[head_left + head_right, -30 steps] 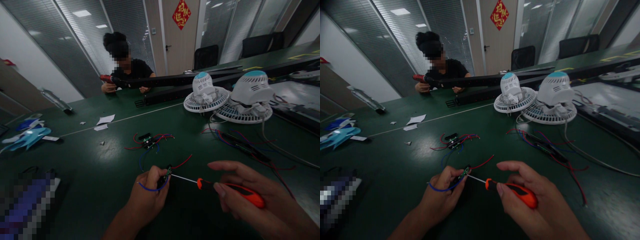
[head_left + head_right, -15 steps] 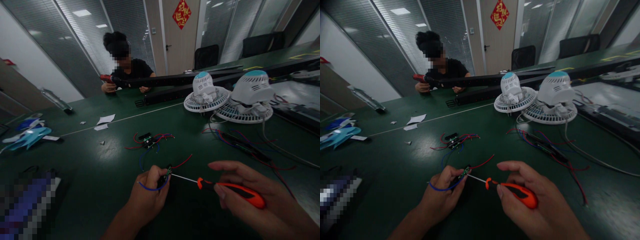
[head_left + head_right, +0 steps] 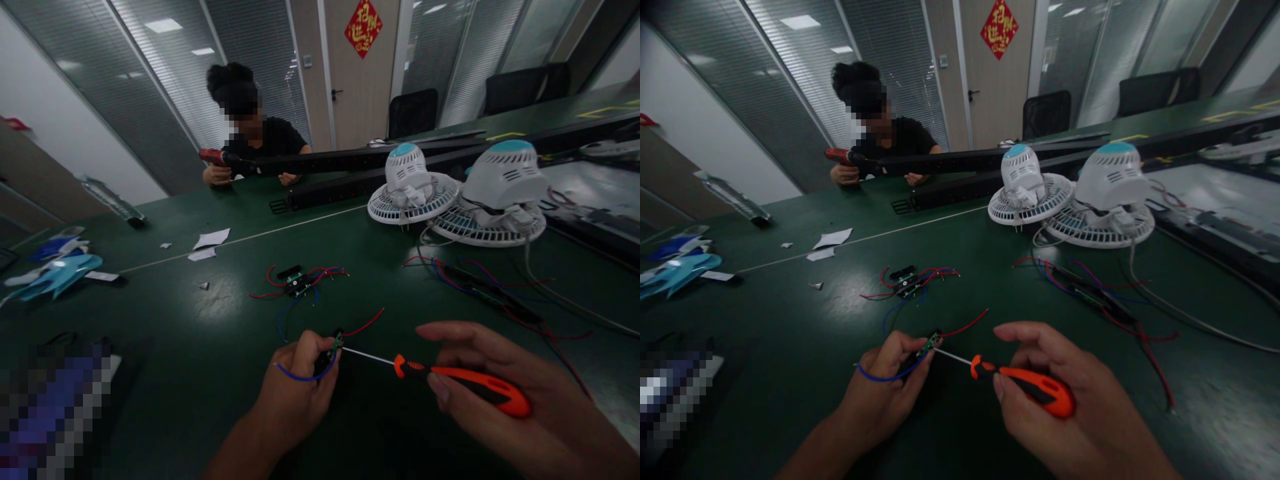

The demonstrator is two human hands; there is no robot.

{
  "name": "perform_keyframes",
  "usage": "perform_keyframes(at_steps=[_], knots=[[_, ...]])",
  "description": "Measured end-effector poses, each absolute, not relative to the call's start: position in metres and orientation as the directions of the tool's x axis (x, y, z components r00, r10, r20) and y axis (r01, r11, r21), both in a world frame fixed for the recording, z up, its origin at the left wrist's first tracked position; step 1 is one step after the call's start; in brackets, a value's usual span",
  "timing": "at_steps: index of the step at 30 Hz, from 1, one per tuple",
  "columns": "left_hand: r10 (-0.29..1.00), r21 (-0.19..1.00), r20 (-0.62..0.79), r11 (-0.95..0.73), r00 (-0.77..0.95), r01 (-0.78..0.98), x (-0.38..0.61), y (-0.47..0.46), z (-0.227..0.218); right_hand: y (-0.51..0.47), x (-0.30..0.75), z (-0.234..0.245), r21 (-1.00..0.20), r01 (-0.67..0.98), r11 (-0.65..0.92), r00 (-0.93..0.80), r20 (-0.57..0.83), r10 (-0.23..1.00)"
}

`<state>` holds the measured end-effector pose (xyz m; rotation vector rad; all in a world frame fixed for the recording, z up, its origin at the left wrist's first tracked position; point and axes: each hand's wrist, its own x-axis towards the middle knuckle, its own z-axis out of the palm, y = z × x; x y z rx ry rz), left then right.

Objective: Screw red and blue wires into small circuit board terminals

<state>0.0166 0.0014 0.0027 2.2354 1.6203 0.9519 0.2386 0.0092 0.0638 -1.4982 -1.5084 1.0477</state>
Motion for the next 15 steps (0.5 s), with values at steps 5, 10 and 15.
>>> perform_keyframes(at_steps=[5,10,15], knots=[[0.908,0.524,0.378,-0.373,0.184,0.766,0.0162,0.0019,0.0022,0.0093,0.2389,0.0618,-0.925,0.381,0.002,-0.042,-0.015,0.999],[0.910,0.538,0.376,-0.366,0.172,0.760,0.0164,0.0026,0.0017,0.0093,0.2389,0.0609,-0.916,0.401,0.025,-0.033,0.013,0.999],[0.908,0.532,0.382,-0.367,0.171,0.763,0.0174,0.0021,0.0030,0.0104,0.2384,0.0643,-0.922,0.387,0.022,-0.024,0.014,1.000]])
